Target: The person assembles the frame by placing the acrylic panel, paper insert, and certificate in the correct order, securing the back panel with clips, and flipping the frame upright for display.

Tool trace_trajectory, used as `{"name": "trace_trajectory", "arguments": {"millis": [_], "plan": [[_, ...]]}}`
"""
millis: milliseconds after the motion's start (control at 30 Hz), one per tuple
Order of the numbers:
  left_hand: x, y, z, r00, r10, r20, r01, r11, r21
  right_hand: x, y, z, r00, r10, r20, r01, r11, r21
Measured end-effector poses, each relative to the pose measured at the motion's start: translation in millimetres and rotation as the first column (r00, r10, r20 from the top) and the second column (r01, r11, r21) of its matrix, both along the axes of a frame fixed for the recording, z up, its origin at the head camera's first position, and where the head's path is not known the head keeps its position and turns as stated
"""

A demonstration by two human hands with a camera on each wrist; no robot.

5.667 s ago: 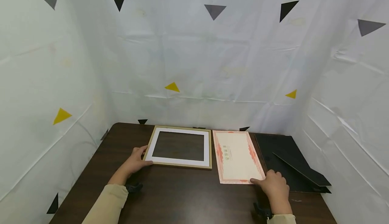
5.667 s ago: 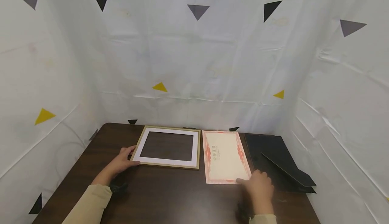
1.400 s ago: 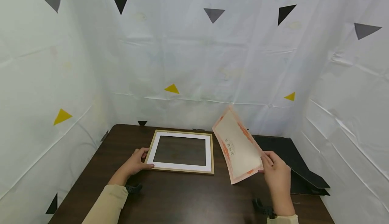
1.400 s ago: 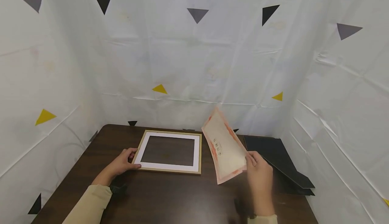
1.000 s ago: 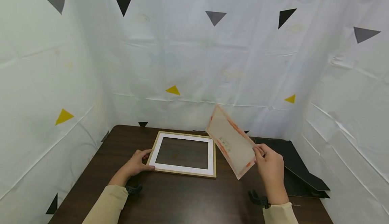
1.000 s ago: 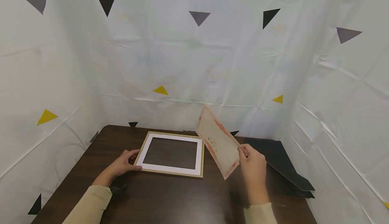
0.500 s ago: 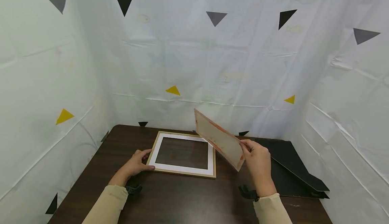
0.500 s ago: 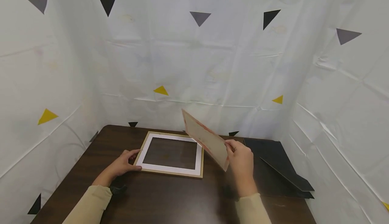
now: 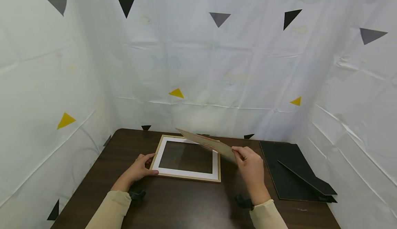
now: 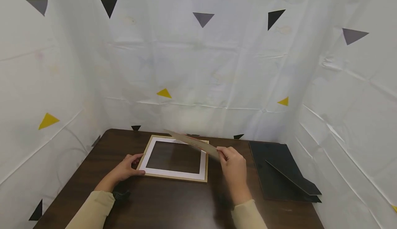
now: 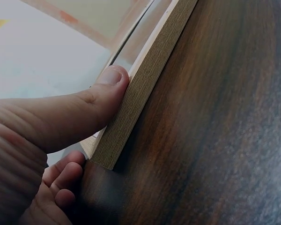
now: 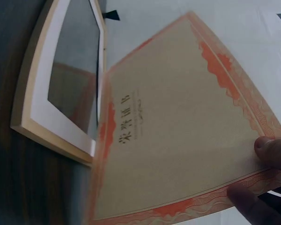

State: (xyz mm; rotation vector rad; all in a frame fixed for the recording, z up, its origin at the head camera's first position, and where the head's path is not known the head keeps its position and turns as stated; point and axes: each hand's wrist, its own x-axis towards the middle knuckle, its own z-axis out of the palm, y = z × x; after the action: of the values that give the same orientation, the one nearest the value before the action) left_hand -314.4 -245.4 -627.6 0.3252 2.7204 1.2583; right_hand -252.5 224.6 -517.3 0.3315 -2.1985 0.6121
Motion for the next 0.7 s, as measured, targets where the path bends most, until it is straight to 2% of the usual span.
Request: {"name": "trace_trajectory", "arguments": {"millis": [167, 300, 433, 700], "plan": [[1.8, -0.1, 2.8, 1.0, -0.001, 0.009, 0.001, 1.0, -0.002, 0.2, -9, -8.9, 0.998, 0.053, -0.032, -0.052, 0.999, 0.014], [1.8, -0.5, -0.2, 1.0, 0.006, 0.028, -0.006, 1.0, -0.001, 2.1, -16, -16.8, 0.995, 0.09, -0.037, -0.089, 0.995, 0.036], [1.4, -0.4, 0.2, 0.999, 0.019, 0.05, -0.019, 1.0, 0.013, 4.5, -25, -24.6, 0.994, 0.109, -0.019, -0.108, 0.993, 0.05], [-0.3, -1.0, 1.4, 0.999, 0.025, 0.047, -0.025, 1.0, 0.009, 10.8, -41, -37.0, 0.985, 0.169, 0.036, -0.171, 0.983, 0.063]]}}
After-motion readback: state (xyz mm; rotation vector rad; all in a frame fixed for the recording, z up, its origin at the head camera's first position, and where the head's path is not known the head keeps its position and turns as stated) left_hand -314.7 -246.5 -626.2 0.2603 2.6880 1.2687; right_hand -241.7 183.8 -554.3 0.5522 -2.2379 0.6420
